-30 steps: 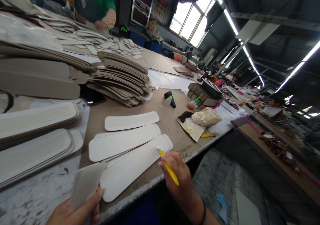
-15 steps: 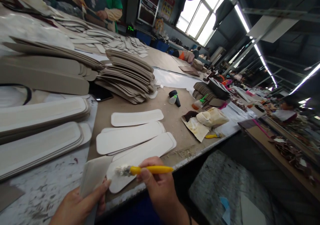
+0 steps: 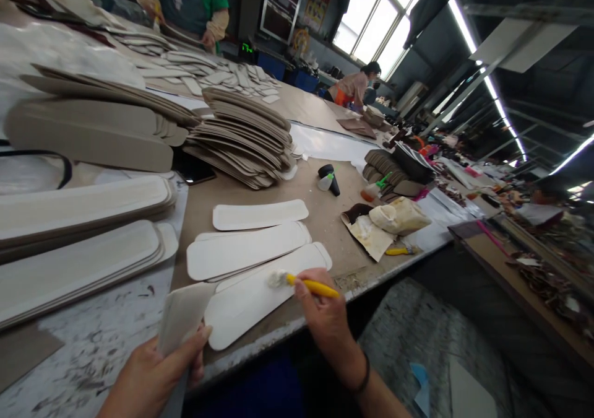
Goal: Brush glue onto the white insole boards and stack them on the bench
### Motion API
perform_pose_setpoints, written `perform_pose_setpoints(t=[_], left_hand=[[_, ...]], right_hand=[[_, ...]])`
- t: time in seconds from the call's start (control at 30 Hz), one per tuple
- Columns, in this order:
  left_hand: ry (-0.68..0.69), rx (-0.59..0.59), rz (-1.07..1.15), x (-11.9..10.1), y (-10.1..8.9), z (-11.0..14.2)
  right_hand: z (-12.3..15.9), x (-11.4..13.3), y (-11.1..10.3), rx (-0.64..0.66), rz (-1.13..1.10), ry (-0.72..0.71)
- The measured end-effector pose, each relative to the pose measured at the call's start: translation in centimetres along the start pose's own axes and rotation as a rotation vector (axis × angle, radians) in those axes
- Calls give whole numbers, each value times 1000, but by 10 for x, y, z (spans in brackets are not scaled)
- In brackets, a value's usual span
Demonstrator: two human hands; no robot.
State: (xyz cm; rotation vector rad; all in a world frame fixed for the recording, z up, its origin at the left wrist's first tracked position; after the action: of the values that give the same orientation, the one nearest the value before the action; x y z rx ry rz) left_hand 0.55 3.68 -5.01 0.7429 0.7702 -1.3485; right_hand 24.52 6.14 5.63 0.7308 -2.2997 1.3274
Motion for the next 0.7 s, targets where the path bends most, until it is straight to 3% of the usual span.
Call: perform_pose_setpoints(t=[0.07, 0.17, 0.4, 0.5, 0.6, 0.7], left_hand=[[29, 5, -18, -2, 0, -1], [23, 1, -36, 0, -1, -2], [-21, -17, -30, 3, -4, 0], [-8, -25, 40, 4, -5, 0], [-6, 2, 30, 7, -5, -3], [13, 9, 38, 2, -4, -1]], right_hand=[[-9, -18, -22, -139, 183, -64], [-15, -33, -39, -189, 331, -129], [6, -5, -29, -121, 448, -242], [23, 17, -12, -24, 344, -256], [35, 40, 2, 104, 96, -248], [34, 47, 0, 116, -53, -218]])
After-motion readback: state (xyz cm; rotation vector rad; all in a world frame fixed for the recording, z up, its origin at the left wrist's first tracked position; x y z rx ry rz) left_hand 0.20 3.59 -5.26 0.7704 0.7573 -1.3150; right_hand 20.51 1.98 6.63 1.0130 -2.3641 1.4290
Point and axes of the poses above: each hand's wrist, its own z-axis away from the middle knuckle, its own y-axis out of the palm, x = y × z, the point moved 8 cm from there along -z, towards the middle knuckle, and after that the axes turned 14 degrees about z, right-handed, at the moved point
